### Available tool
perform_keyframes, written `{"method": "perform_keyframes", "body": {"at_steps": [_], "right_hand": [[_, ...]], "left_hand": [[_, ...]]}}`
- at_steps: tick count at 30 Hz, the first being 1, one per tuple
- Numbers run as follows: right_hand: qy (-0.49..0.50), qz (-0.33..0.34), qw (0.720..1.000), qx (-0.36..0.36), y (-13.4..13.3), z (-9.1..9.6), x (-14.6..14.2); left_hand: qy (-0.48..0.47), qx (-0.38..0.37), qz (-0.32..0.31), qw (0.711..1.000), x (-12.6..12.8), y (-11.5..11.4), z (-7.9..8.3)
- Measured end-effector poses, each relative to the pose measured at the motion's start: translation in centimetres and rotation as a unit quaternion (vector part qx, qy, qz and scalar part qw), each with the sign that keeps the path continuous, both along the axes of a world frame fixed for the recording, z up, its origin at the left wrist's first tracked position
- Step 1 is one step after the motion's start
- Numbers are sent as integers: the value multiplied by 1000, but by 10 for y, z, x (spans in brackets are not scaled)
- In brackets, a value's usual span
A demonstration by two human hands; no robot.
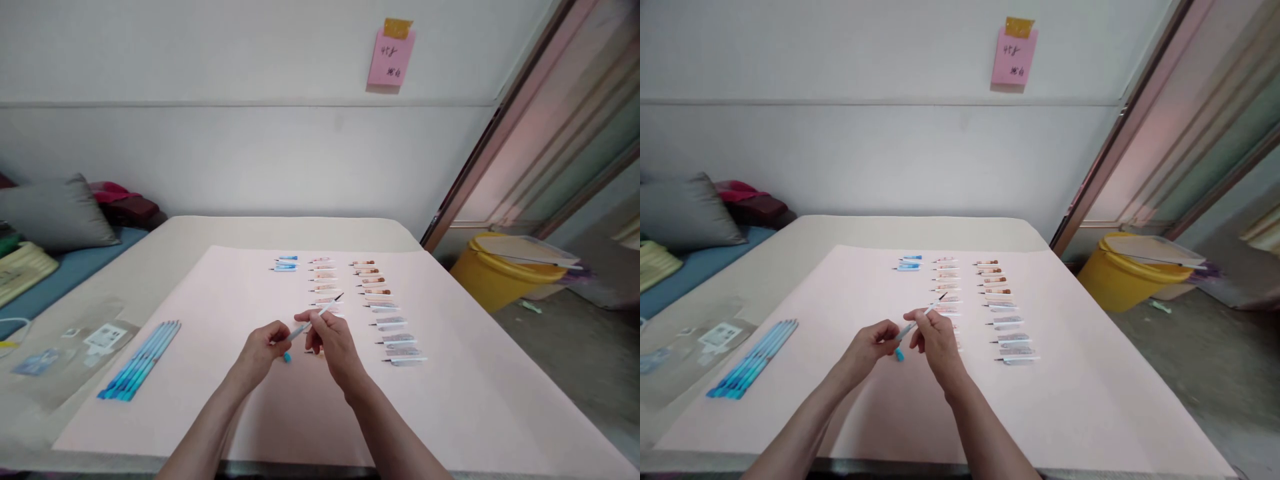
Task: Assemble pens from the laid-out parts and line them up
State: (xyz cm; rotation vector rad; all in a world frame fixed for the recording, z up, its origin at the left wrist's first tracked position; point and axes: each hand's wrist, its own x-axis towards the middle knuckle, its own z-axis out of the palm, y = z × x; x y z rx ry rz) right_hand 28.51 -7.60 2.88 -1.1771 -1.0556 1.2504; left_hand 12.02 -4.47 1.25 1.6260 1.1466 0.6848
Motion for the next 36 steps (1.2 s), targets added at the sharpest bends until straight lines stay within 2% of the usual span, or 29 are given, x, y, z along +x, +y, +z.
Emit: {"method": "perform_keyframes", "body": {"at_steps": [10, 17, 21, 25, 27, 31, 36], "right_hand": [[-32, 13, 999, 8, -2, 0, 1], [-93, 40, 994, -35, -1, 2, -5], [-93, 43, 995, -15, 1, 1, -7], [-93, 33, 995, -6, 2, -5, -10], [-101, 52, 994, 1, 1, -9, -15], [-86, 104, 990, 29, -3, -15, -29], [-62, 65, 995, 38, -4, -17, -38]], "left_hand": [[-23, -6, -22, 999, 1, -5, 1], [-107, -55, -2, 993, 7, -5, -1], [-151, -86, 12, 985, 7, -9, 3], [-229, -79, 76, 967, 7, -11, 7], [-284, -90, 95, 950, 9, -11, 8], [-376, -150, 81, 911, 15, -17, 11], [-396, -161, 73, 901, 18, -24, 16]]}}
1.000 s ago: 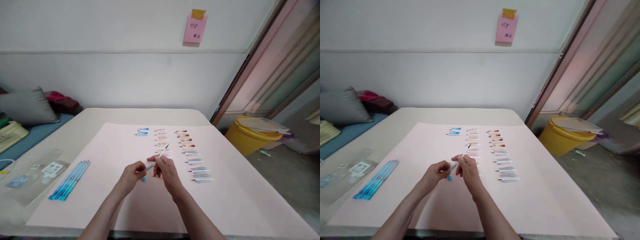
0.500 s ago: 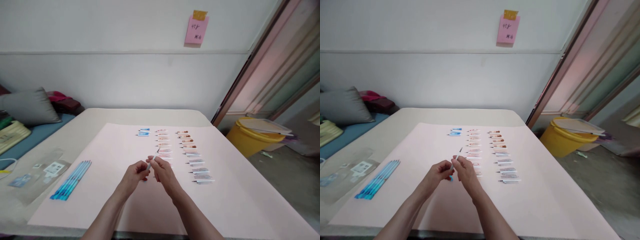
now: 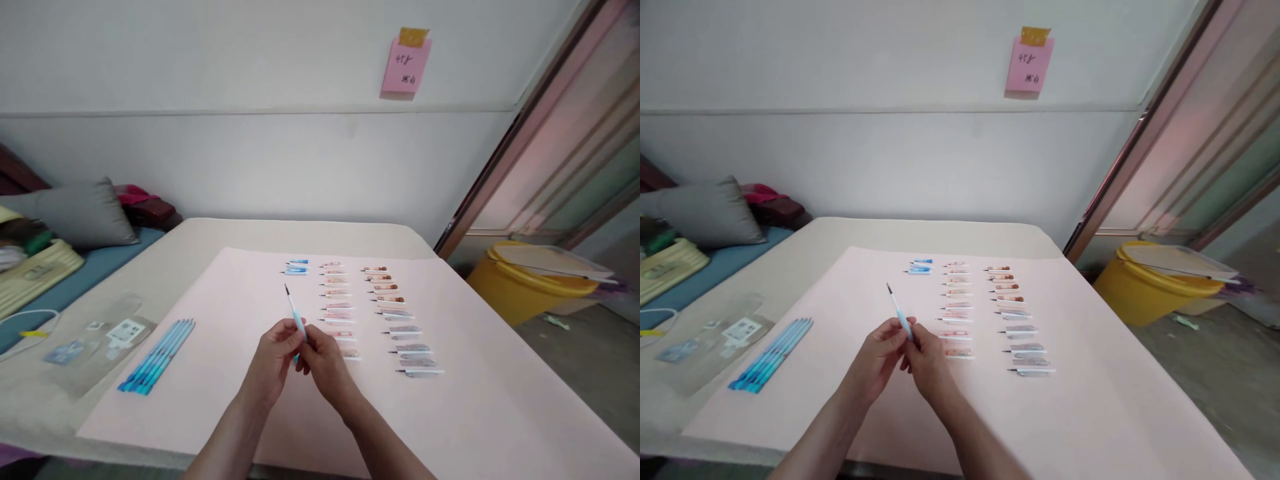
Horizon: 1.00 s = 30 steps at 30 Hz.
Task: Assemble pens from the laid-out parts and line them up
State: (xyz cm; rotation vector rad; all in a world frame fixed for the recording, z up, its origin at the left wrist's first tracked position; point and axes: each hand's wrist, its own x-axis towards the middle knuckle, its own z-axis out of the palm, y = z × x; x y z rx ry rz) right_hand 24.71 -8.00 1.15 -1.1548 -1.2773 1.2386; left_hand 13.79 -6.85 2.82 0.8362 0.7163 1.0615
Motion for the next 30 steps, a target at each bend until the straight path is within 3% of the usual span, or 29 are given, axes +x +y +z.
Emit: {"method": "perform_keyframes", "body": {"at_steps": [3, 7, 9, 14, 21, 30], "right_hand": [[-23, -5, 999, -24, 0, 2, 2], [-56, 26, 996, -60, -1, -1, 3], [-70, 48, 995, -56, -2, -5, 1], [-73, 64, 994, -57, -4, -12, -6], [-44, 57, 996, -50, -7, -5, -9], [-46, 88, 992, -82, -6, -12, -9]], "left_hand": [[25, 23, 28, 999, -6, 2, 4], [34, 32, 149, 988, -19, 11, 10], [19, 27, 179, 983, -25, 16, 10], [-23, -7, 201, 979, -33, 22, 5], [-8, -35, 200, 979, -29, 19, -2], [-40, -60, 305, 950, -35, 22, 3]]}}
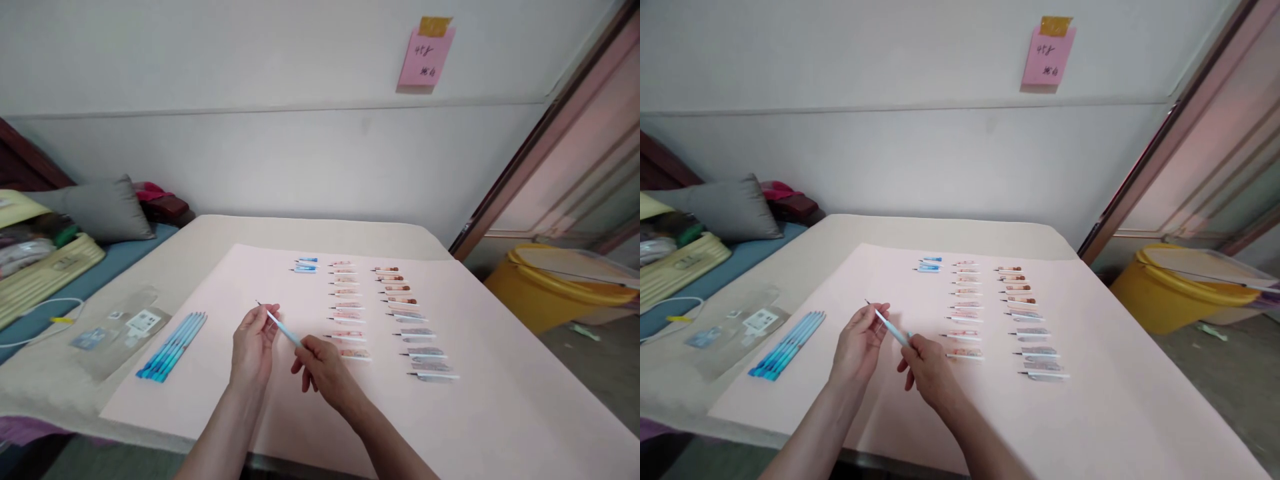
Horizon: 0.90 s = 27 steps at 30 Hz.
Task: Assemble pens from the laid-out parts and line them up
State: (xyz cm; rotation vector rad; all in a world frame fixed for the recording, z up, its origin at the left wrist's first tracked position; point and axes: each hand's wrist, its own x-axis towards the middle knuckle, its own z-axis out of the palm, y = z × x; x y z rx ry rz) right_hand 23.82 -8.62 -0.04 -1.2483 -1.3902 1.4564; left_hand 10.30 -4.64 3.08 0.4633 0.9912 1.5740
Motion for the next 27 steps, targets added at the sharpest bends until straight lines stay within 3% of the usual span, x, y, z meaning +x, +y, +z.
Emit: {"method": "perform_keyframes", "body": {"at_steps": [4, 9, 19, 27], "right_hand": [[10, 2, 1000, -10, 0, 3, -1], [33, -14, 999, -20, 2, 9, -3], [39, -23, 999, 3, 2, 8, 2], [25, -65, 997, 22, 4, 5, 3]], "left_hand": [[3, 7, 24, 1000, 0, 1, -2], [17, 11, -42, 999, 9, -3, -7], [15, -16, -55, 998, 4, 0, -8], [31, -33, -122, 991, 9, -4, -11]]}}
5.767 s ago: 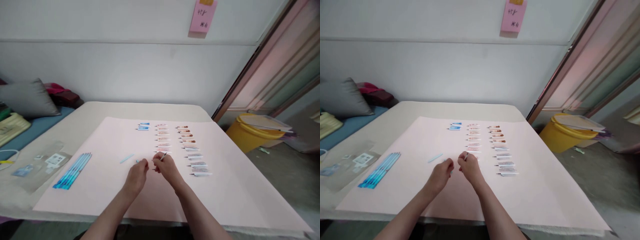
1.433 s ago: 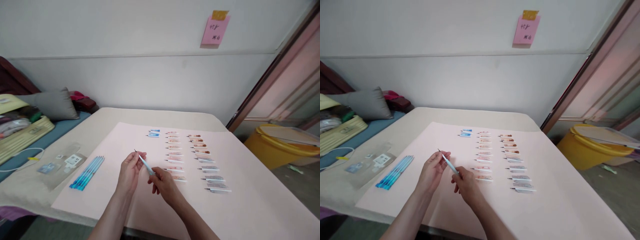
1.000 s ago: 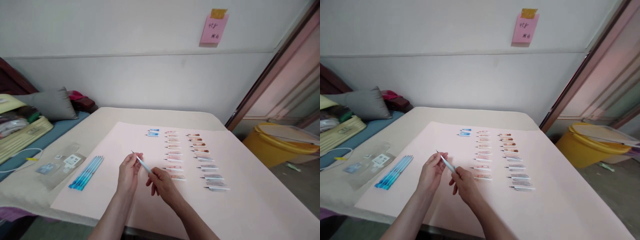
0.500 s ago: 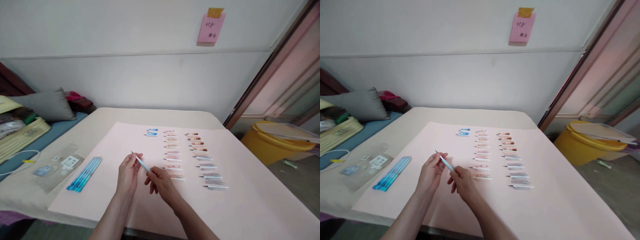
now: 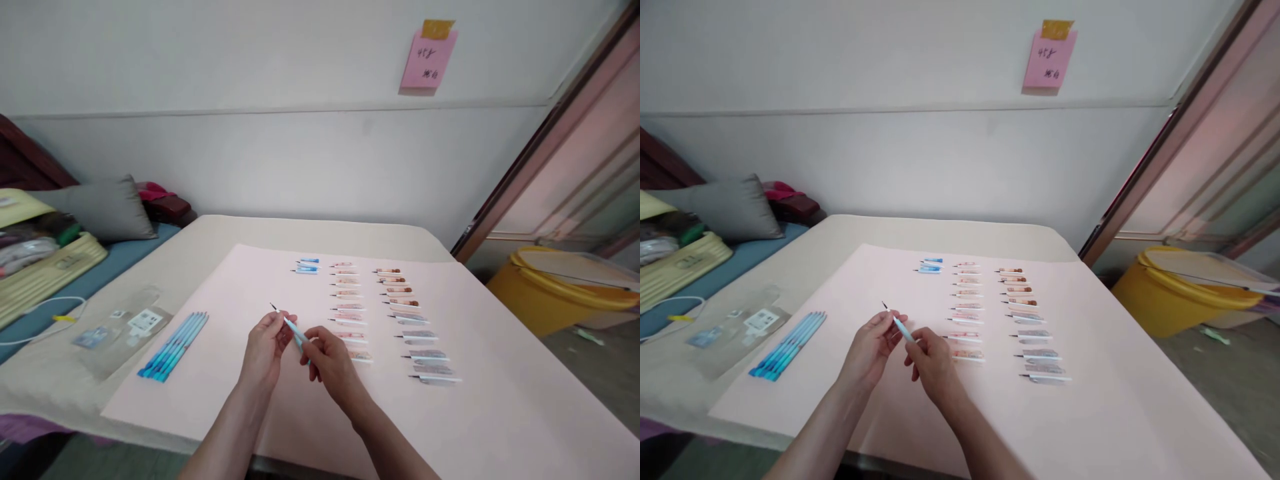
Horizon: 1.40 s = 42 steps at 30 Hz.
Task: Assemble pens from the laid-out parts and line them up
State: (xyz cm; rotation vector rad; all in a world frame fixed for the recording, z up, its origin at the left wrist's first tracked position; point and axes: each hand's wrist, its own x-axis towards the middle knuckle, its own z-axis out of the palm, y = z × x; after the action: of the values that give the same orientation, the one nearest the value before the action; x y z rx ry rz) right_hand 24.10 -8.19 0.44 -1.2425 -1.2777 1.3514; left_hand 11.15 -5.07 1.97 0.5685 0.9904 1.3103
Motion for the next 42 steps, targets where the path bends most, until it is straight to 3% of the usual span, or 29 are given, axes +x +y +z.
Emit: {"method": "perform_keyframes", "body": {"at_steps": [4, 9, 13, 22, 27, 30, 36, 42], "right_hand": [[41, -22, 999, -27, 2, -1, 3], [120, 8, 989, -88, 2, 0, 5], [197, -5, 973, -123, 2, 0, 8], [369, -35, 906, -205, 9, -4, 14], [446, -77, 851, -266, 15, -9, 18], [488, -86, 823, -277, 18, -11, 21], [543, -98, 789, -269, 23, -6, 33], [538, -104, 791, -273, 24, -4, 38]], "left_hand": [[-40, -18, 67, 997, -5, 6, 2], [-83, -16, 176, 981, -32, 24, 4], [-80, -24, 193, 978, -49, 32, 2], [-26, -62, 14, 998, -20, 16, 5], [56, -77, -92, 991, -8, 6, 6], [111, -49, -131, 984, -5, 1, 7], [271, 42, -171, 946, -7, -6, 18], [352, 73, -240, 902, -6, -16, 31]]}}
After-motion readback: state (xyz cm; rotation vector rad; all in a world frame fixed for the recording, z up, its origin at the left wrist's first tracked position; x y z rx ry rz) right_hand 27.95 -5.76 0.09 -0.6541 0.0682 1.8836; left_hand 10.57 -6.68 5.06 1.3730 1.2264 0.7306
